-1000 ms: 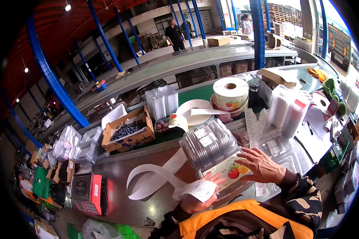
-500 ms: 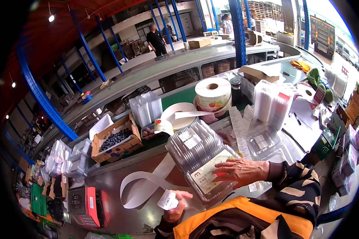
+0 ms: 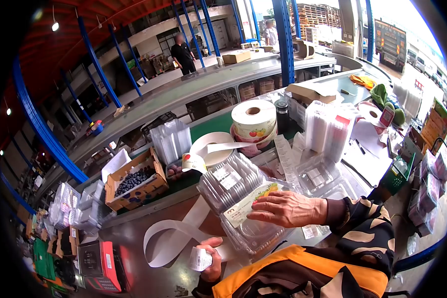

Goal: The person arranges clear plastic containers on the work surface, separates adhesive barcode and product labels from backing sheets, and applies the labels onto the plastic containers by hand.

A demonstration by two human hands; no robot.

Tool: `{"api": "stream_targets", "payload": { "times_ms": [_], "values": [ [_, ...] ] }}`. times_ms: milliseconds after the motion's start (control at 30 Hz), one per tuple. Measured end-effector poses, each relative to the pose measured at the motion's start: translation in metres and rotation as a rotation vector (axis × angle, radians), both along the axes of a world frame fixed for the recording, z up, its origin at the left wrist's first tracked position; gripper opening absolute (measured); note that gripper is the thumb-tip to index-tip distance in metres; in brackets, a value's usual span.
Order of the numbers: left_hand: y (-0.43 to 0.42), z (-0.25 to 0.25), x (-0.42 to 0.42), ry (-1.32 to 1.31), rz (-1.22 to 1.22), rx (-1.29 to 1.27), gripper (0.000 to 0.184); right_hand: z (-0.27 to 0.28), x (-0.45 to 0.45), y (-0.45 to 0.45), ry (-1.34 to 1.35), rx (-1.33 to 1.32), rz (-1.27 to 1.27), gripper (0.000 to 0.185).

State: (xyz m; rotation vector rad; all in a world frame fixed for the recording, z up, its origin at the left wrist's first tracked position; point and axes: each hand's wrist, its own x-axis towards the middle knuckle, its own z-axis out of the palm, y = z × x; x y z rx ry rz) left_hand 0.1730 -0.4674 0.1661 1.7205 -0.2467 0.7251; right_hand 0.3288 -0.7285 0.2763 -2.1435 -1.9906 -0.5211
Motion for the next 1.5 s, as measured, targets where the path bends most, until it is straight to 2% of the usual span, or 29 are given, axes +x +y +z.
{"api": "stream_targets", "payload": {
  "times_ms": [33, 100, 167, 267, 367, 433, 500, 567, 633, 700, 733, 767, 800, 833, 867, 900, 933, 967, 1033, 1067, 1100, 1133, 1167, 1200, 1267, 1333, 1367, 1467, 1500],
  "values": [
    [-0.003, 0.003, 0.007, -0.076, 0.041, 0.103, 0.019, 0.000, 0.000, 0.007, 0.023, 0.010, -0.015, 0.045],
    [0.001, 0.007, 0.015, -0.022, 0.037, 0.410, 0.022, -0.002, -0.001, 0.027, 0.069, 0.029, -0.045, 0.045],
    [-0.010, 0.010, 0.009, 0.083, 0.093, 0.292, 0.024, 0.000, -0.004, 0.050, 0.017, 0.073, -0.056, 0.042],
    [-0.010, -0.012, 0.017, 0.000, 0.248, 0.125, 0.019, 0.010, -0.008, 0.076, 0.051, 0.082, -0.053, 0.044],
    [-0.008, -0.010, 0.025, -0.274, 0.153, 0.286, 0.019, 0.018, -0.002, 0.093, 0.085, 0.078, -0.093, 0.044],
    [-0.015, -0.008, 0.030, -0.220, -0.014, 0.339, 0.018, 0.021, 0.003, 0.099, 0.109, 0.061, -0.128, 0.043],
    [-0.020, 0.000, 0.038, -0.096, -0.052, 0.550, 0.018, 0.024, 0.009, 0.101, 0.120, 0.106, -0.112, 0.040],
    [-0.022, -0.011, 0.039, -0.094, -0.056, 0.487, 0.017, 0.038, 0.019, 0.093, 0.160, 0.132, -0.117, 0.039],
    [-0.019, -0.017, 0.040, -0.047, -0.088, 0.468, 0.015, 0.061, 0.023, 0.068, 0.192, 0.282, -0.223, 0.038],
    [-0.019, -0.024, 0.043, -0.097, -0.048, 0.426, 0.015, 0.073, 0.043, 0.028, 0.119, 0.741, -0.335, 0.037],
    [-0.018, -0.035, 0.046, -0.119, -0.036, 0.389, 0.015, 0.082, 0.048, -0.004, 0.194, 0.883, -0.434, 0.038],
    [-0.018, -0.029, 0.043, -0.103, -0.021, 0.462, 0.014, 0.084, 0.047, -0.031, 0.410, 1.043, -0.516, 0.042],
    [-0.019, -0.028, 0.043, -0.084, -0.018, 0.458, 0.015, 0.074, 0.058, -0.069, 0.464, 1.083, -0.709, 0.039],
    [-0.021, -0.030, 0.043, -0.070, -0.011, 0.454, 0.016, 0.062, 0.061, -0.100, 0.475, 1.213, -0.754, 0.035],
    [-0.027, -0.035, 0.040, -0.072, -0.023, 0.429, 0.016, 0.005, 0.067, -0.168, 0.662, 1.423, -0.800, 0.037],
    [-0.025, -0.033, 0.044, -0.105, 0.008, 0.416, 0.016, -0.026, 0.064, -0.198, 0.815, 1.487, -0.884, 0.041],
    [-0.024, -0.039, 0.045, -0.100, -0.063, 0.302, 0.016, -0.051, 0.047, -0.214, 0.920, 1.536, -0.977, 0.043],
    [-0.026, -0.039, 0.046, -0.102, -0.041, 0.287, 0.004, -0.080, 0.035, -0.231, 1.034, 1.589, -1.104, 0.045],
    [-0.029, -0.039, 0.047, -0.106, 0.002, 0.263, 0.021, -0.136, 0.007, -0.243, 1.095, 1.665, -1.407, 0.041],
    [-0.028, -0.036, 0.047, -0.108, -0.002, 0.279, 0.018, -0.173, -0.003, -0.255, 1.090, 1.679, -1.513, 0.039],
    [-0.029, -0.033, 0.046, -0.086, 0.007, 0.285, 0.017, -0.194, -0.015, -0.257, 1.153, 1.741, -1.551, 0.043],
    [-0.032, -0.029, 0.043, -0.068, 0.018, 0.290, 0.016, -0.198, -0.022, -0.247, 1.191, 1.949, -1.560, 0.043],
    [-0.033, -0.027, 0.045, -0.062, 0.035, 0.294, 0.014, -0.217, -0.026, -0.254, 1.249, 2.080, -1.434, 0.044],
    [-0.026, -0.030, 0.044, -0.089, -0.044, 0.340, 0.013, -0.219, -0.023, -0.252, 1.239, 2.145, -1.439, 0.045],
    [-0.025, -0.038, 0.045, -0.114, 0.007, 0.350, 0.010, -0.227, -0.011, -0.255, 1.183, 2.249, -1.400, 0.042],
    [-0.028, -0.033, 0.047, -0.141, 0.057, 0.389, 0.011, -0.260, 0.000, -0.282, 1.159, 2.174, -1.483, 0.039],
    [-0.028, -0.032, 0.046, -0.153, 0.065, 0.401, 0.011, -0.259, 0.003, -0.286, 1.108, 2.047, -1.623, 0.039],
    [-0.029, -0.034, 0.045, -0.147, 0.057, 0.358, 0.012, -0.263, 0.001, -0.297, 1.026, 1.785, -1.684, 0.046],
    [-0.031, -0.036, 0.045, -0.142, 0.061, 0.328, 0.012, -0.278, 0.004, -0.310, 0.872, 1.605, -1.853, 0.048]
  ]
}}
